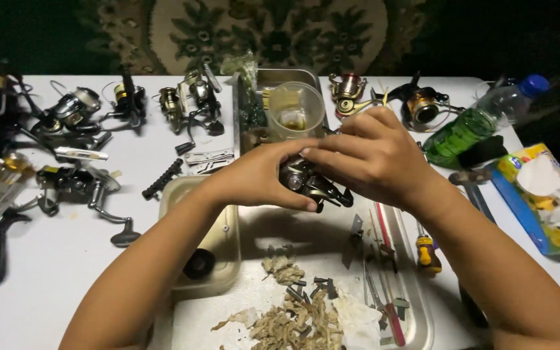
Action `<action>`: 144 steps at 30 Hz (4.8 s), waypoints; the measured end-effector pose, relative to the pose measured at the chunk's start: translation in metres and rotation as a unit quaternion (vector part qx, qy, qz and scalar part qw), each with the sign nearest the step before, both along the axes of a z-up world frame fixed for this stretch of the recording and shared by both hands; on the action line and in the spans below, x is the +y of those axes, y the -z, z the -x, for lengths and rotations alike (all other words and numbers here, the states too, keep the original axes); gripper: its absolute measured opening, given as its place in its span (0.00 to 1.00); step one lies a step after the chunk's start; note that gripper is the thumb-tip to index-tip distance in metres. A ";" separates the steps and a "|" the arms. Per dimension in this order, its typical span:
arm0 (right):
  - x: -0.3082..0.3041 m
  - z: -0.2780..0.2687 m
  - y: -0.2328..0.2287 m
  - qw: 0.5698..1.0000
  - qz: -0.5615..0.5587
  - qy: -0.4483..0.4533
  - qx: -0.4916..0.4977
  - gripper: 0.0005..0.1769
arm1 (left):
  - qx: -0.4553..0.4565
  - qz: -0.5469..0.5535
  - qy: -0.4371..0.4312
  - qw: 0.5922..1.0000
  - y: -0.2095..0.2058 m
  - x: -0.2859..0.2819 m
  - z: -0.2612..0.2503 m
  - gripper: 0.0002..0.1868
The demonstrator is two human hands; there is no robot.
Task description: The person disassembles a fishing reel, removes the spool, and uses a screwdriver to manipulate internal components. They then reassemble the reel and use a brush to clean the exterior and internal parts.
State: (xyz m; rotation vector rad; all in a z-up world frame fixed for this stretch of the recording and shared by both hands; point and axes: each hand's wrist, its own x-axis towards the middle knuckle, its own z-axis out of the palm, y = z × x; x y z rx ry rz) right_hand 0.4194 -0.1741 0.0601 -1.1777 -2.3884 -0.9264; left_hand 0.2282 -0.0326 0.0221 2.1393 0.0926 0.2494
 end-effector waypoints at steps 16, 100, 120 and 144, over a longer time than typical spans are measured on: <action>-0.028 0.016 0.023 0.955 0.090 0.005 0.284 0.14 | -0.034 0.468 -0.166 0.868 0.026 -0.007 0.018 0.33; -0.047 0.021 0.020 0.919 0.290 0.127 0.234 0.26 | -0.101 0.404 -0.284 0.864 0.007 -0.017 0.081 0.32; 0.053 0.156 0.068 0.872 0.465 -0.135 0.072 0.37 | -0.281 0.500 -0.343 0.744 -0.001 0.023 0.104 0.24; -0.002 0.051 0.079 0.843 0.457 0.138 0.246 0.29 | -0.264 0.519 -0.335 0.741 0.001 0.027 0.102 0.27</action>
